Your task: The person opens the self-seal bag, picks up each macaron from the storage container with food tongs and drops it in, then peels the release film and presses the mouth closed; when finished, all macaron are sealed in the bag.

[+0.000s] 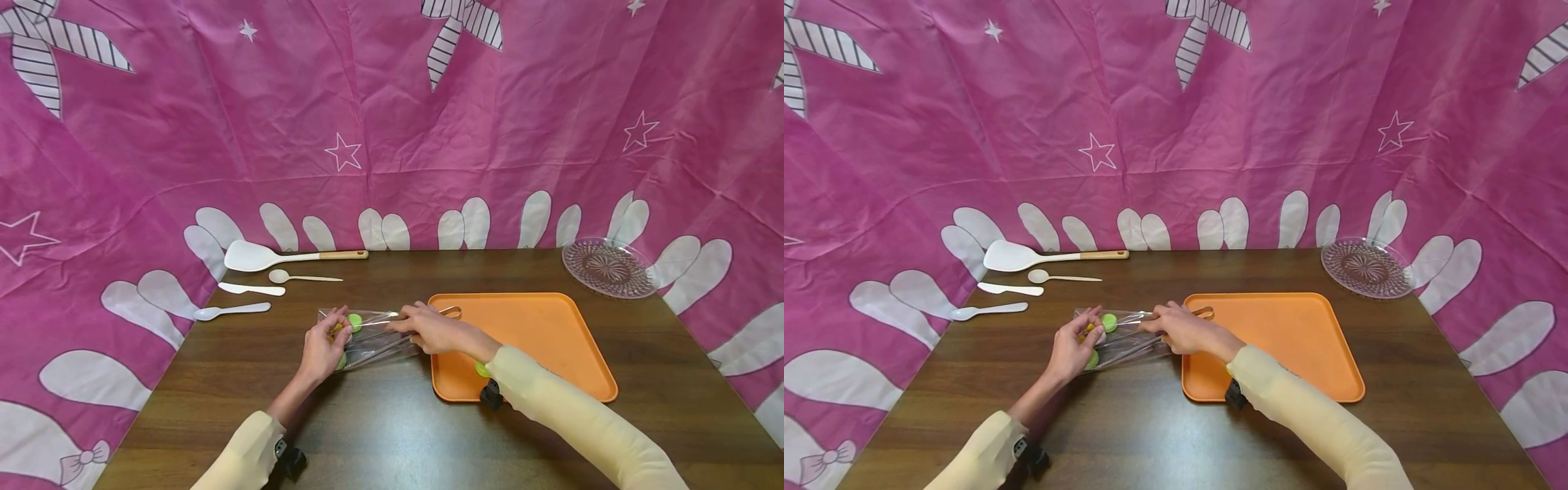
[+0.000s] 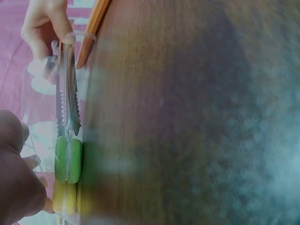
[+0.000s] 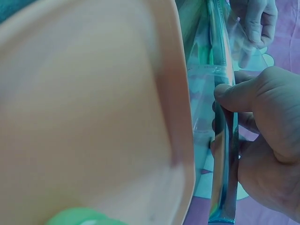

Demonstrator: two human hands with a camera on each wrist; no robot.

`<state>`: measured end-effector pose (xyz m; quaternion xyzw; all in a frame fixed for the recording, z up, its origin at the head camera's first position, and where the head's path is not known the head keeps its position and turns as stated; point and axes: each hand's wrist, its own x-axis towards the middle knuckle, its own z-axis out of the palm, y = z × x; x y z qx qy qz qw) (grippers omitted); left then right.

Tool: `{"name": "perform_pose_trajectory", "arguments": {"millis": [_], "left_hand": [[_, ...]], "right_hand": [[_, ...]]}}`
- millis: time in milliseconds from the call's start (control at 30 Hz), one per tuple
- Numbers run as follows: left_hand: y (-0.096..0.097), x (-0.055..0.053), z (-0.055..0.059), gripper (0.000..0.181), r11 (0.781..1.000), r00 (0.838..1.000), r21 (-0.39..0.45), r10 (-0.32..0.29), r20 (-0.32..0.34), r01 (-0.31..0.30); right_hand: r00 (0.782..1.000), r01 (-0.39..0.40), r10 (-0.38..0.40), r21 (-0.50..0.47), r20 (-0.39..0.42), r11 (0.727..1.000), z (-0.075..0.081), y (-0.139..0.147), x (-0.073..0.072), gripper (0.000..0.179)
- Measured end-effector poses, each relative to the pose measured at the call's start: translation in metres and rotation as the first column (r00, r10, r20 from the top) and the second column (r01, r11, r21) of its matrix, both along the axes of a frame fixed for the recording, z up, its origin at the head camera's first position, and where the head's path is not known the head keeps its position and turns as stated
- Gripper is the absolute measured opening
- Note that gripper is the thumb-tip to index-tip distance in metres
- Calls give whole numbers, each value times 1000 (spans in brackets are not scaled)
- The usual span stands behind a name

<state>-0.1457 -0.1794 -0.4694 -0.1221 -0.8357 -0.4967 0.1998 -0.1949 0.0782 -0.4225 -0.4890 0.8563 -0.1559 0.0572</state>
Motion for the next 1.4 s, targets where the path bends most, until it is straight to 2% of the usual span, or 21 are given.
{"name": "perform_pose_trajectory", "arguments": {"millis": [233,600,900,1067,1400], "left_hand": [[1,-1,-1,18,1000,1000,0,-5,-5,5],[0,0,1,18,1000,1000,-1,6,8,-6],[0,1,0,17,1000,1000,-5,-1,7,1],[1,2,1,17,1000,1000,1,7,26,-7],[1,2,2,17,1000,1000,12,2,14,-2]], "right_hand": [[1000,17,-17,-11,0,1000,3,12,0,50],[997,69,-69,-20,-21,997,7,49,2,59],[991,134,-134,-14,10,991,15,90,14,64],[984,178,-178,-13,2,984,17,115,21,64],[978,208,-209,-28,-21,978,17,152,36,66]]}}
